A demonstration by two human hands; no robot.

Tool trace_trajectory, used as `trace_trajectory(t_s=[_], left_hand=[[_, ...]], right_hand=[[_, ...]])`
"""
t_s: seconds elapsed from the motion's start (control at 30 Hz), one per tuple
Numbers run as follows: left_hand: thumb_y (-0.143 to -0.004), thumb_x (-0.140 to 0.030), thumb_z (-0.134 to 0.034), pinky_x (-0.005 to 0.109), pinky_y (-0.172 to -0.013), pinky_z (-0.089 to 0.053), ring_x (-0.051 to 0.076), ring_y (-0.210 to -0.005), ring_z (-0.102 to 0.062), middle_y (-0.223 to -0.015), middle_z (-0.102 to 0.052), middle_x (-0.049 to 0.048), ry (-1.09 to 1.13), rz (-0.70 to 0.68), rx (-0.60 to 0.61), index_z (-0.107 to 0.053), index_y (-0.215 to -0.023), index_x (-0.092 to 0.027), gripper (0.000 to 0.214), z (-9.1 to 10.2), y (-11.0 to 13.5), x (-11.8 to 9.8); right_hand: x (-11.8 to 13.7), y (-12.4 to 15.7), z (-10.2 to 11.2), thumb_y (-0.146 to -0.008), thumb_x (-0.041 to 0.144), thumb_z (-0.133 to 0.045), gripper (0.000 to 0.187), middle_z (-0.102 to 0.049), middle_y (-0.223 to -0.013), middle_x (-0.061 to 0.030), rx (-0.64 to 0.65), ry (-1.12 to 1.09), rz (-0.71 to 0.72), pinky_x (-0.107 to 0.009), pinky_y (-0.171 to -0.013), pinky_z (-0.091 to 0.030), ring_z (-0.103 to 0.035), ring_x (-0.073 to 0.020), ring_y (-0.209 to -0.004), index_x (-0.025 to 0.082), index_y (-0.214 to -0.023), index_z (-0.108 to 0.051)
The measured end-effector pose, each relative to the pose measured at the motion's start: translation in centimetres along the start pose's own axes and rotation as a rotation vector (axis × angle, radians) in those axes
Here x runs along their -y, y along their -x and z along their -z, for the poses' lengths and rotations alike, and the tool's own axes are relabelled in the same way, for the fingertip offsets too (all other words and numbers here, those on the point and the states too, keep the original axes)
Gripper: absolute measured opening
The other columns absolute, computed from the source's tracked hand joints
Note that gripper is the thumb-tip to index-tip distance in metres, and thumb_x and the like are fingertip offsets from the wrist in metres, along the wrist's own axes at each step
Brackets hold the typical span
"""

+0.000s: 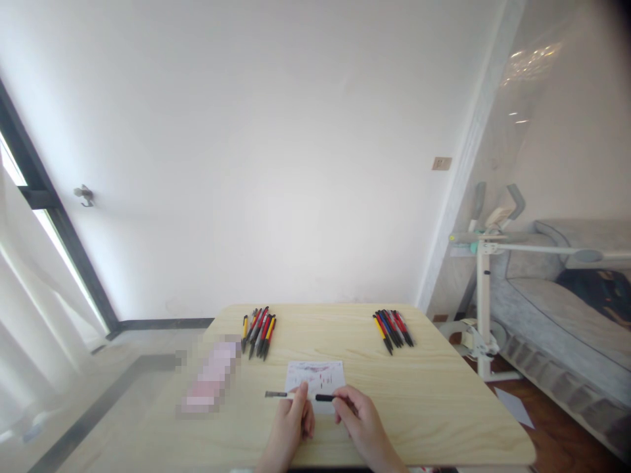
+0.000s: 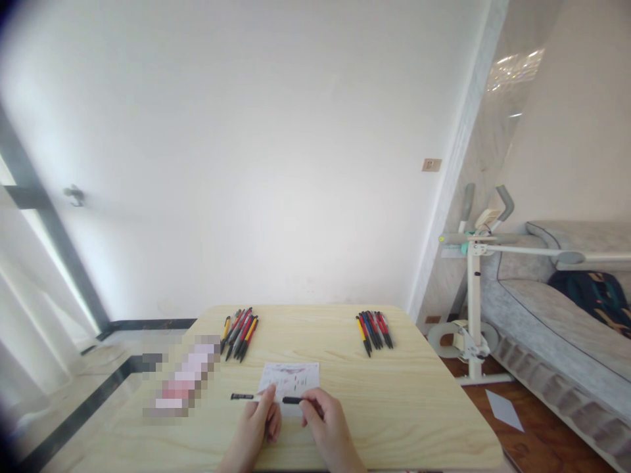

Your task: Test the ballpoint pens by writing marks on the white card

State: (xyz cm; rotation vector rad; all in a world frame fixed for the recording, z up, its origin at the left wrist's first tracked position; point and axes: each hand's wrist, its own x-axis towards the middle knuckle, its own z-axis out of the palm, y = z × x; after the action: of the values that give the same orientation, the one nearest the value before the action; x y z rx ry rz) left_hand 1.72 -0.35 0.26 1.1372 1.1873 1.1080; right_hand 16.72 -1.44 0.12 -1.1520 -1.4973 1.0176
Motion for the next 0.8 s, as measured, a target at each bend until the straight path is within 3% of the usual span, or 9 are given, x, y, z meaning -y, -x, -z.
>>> trace_trajectory(t_s=[0.33, 0.5, 0.8], left_hand=[[-0.071, -0.066, -0.035, 0.025, -0.039, -0.028, 0.010, -0.031, -0.037, -0.028, -0.035, -0.0024, 0.004, -0.003, 0.015, -0.033, -0.031, -0.022, 0.060, 0.13, -0.25, 0.49], [-0.070, -0.067, -0.035, 0.024, -0.039, -0.029, 0.010, -0.031, -0.037, -0.029, -0.034, -0.0031, 0.007, 0.000, 0.012, -0.033, -0.032, -0.022, 0.059, 0.14, -0.32, 0.64], [-0.074, -0.061, -0.037, 0.024, -0.040, -0.029, 0.010, -0.032, -0.037, -0.029, -0.035, -0.0027, 0.038, -0.021, 0.009, -0.034, -0.032, -0.022, 0.058, 0.08, -0.26, 0.59]], right_hand=[[-0.22, 0.06, -0.10, -0.079, 0.039, -0.050, 0.025, -0.058, -0.060, -0.0008, -0.008, -0.028, 0.004, -0.020, -0.042, -0.036, -0.049, -0.0114, -0.049, 0.016, -0.080, -0.060], [-0.56, -0.10, -0.16, -0.076, 0.045, -0.051, 0.031, -0.063, -0.066, -0.0032, 0.011, -0.063, -0.035, -0.018, -0.035, -0.032, -0.043, -0.0076, -0.040, 0.016, -0.084, -0.059], [-0.96, -0.10, -0.24, -0.072, 0.048, -0.055, 0.036, -0.063, -0.066, -0.0047, -0.002, -0.140, -0.065, -0.018, -0.036, -0.037, -0.048, -0.0099, -0.045, 0.015, -0.084, -0.058]])
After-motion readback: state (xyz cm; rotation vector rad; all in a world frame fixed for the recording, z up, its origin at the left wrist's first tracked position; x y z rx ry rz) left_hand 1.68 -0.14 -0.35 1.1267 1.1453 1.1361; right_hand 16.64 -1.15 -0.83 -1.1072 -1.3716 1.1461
